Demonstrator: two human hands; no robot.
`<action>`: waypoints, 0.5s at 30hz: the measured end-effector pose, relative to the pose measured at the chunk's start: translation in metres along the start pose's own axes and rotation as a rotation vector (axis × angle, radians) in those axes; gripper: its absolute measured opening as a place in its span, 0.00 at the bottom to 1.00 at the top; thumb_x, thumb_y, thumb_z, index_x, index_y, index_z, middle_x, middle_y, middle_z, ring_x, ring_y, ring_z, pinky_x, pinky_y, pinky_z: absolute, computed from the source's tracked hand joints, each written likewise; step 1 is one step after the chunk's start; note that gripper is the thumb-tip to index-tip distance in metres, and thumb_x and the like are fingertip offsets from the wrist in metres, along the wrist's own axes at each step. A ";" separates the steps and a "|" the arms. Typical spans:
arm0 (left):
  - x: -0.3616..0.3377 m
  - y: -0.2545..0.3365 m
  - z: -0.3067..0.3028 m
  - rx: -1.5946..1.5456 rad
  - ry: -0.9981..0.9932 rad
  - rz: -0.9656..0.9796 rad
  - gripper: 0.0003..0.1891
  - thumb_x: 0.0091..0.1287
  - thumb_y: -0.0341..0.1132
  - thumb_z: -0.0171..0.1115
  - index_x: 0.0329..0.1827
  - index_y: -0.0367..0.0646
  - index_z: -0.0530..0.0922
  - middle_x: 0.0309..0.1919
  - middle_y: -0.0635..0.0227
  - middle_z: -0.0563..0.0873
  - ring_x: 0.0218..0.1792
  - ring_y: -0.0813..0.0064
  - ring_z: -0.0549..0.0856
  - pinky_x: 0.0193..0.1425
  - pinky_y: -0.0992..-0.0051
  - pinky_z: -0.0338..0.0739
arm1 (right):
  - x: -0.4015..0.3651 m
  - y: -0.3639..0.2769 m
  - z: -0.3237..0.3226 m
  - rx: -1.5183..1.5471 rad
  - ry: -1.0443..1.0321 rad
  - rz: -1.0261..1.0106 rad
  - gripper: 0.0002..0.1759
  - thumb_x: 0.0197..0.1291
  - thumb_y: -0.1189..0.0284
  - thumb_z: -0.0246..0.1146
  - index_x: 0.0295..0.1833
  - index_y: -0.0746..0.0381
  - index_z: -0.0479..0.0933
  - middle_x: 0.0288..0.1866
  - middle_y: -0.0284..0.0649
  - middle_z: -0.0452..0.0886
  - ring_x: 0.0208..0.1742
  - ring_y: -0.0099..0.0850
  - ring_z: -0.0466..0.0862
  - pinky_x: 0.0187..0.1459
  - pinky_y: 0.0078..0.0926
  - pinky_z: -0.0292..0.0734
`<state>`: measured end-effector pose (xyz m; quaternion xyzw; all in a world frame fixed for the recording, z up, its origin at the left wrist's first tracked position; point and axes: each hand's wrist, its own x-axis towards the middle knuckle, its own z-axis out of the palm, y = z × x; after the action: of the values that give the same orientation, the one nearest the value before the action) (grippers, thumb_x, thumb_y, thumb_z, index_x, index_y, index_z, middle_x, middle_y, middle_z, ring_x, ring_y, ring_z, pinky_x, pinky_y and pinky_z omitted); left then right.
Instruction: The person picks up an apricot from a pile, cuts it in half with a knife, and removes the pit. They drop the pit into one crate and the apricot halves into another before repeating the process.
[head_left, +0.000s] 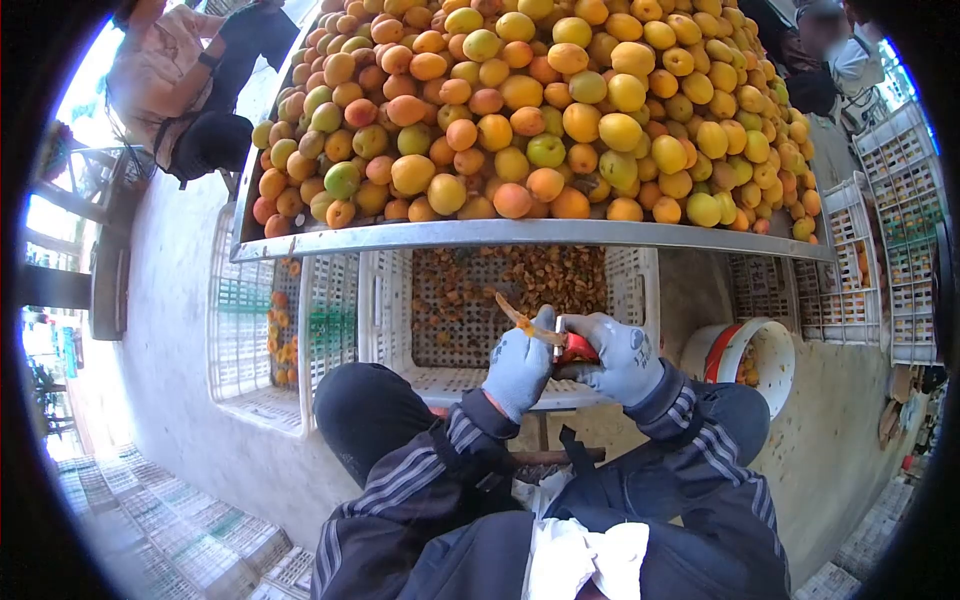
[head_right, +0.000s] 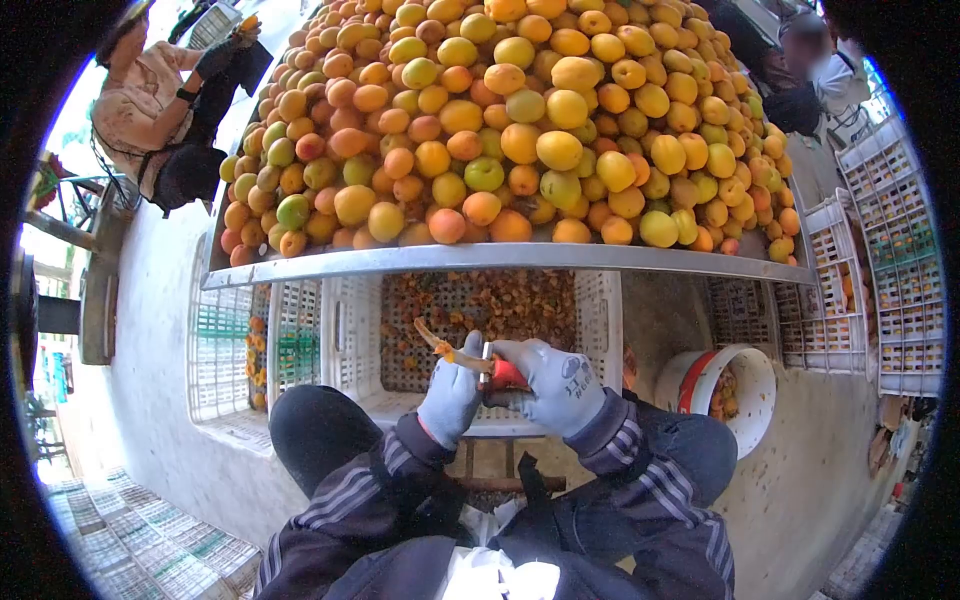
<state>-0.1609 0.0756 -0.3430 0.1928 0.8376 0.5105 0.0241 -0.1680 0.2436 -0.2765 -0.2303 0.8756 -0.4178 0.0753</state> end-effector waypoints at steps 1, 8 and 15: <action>0.001 -0.002 -0.001 -0.173 -0.064 -0.144 0.06 0.65 0.30 0.50 0.41 0.38 0.72 0.27 0.57 0.78 0.27 0.54 0.78 0.29 0.63 0.72 | 0.000 0.001 -0.002 -0.001 0.003 0.001 0.28 0.43 0.65 0.70 0.52 0.63 0.71 0.41 0.50 0.77 0.41 0.45 0.79 0.41 0.34 0.74; 0.003 -0.015 0.025 -0.735 0.153 -0.269 0.08 0.66 0.32 0.51 0.42 0.37 0.72 0.21 0.61 0.74 0.22 0.64 0.75 0.24 0.67 0.68 | -0.003 -0.003 0.015 0.158 0.016 0.066 0.26 0.49 0.60 0.67 0.50 0.62 0.71 0.38 0.48 0.77 0.38 0.42 0.80 0.40 0.31 0.74; 0.012 0.025 0.006 -0.403 0.390 -0.278 0.28 0.71 0.48 0.40 0.22 0.33 0.74 0.12 0.60 0.72 0.15 0.73 0.69 0.21 0.69 0.63 | -0.008 -0.004 0.042 0.461 0.198 0.246 0.20 0.56 0.61 0.63 0.46 0.64 0.69 0.34 0.39 0.75 0.35 0.24 0.75 0.39 0.24 0.71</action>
<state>-0.1634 0.0952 -0.3219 -0.0339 0.7267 0.6854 -0.0298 -0.1458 0.2159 -0.3014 -0.0571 0.7820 -0.6141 0.0900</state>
